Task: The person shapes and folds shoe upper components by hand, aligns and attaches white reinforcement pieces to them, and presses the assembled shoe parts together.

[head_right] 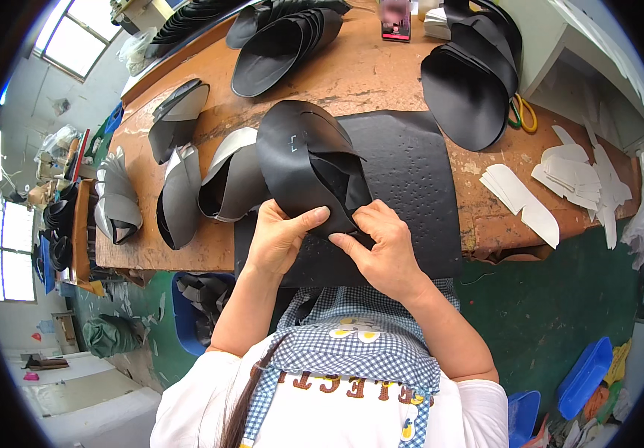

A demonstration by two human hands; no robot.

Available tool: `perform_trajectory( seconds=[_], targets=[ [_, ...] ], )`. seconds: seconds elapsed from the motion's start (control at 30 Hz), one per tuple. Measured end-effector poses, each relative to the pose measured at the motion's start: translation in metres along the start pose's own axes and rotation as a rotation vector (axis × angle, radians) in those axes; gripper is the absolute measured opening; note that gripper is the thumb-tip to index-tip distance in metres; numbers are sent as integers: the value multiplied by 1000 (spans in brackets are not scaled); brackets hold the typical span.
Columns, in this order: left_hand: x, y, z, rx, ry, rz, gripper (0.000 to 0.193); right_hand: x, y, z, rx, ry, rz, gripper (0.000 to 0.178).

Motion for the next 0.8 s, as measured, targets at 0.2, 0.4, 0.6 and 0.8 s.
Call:
perform_trajectory(
  seconds=[0.2,0.4,0.6,0.8],
  targets=[
    [12,-2,7,-75,42,-136,27,-3,0,-2,-56,56,133,26],
    [5,-10,0,-87,23,71,26,-1,-4,-1,-92,-55,85,27],
    [12,-16,-1,-20,-47,97,26,-6,-6,3,-126,-61,105,26],
    [7,5,-8,277,-151,650,38,-10,-15,-1,-149,33,-54,27]
  ],
)
Point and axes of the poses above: each hand's wrist, its own z-axis away from the middle knuckle, its own y-axis out of the palm, x = y × z, the point moved 8 cm from there along -z, towards the middle knuckle, and after that the axes turned 9 degrees about -z, right-handed, at the moved point
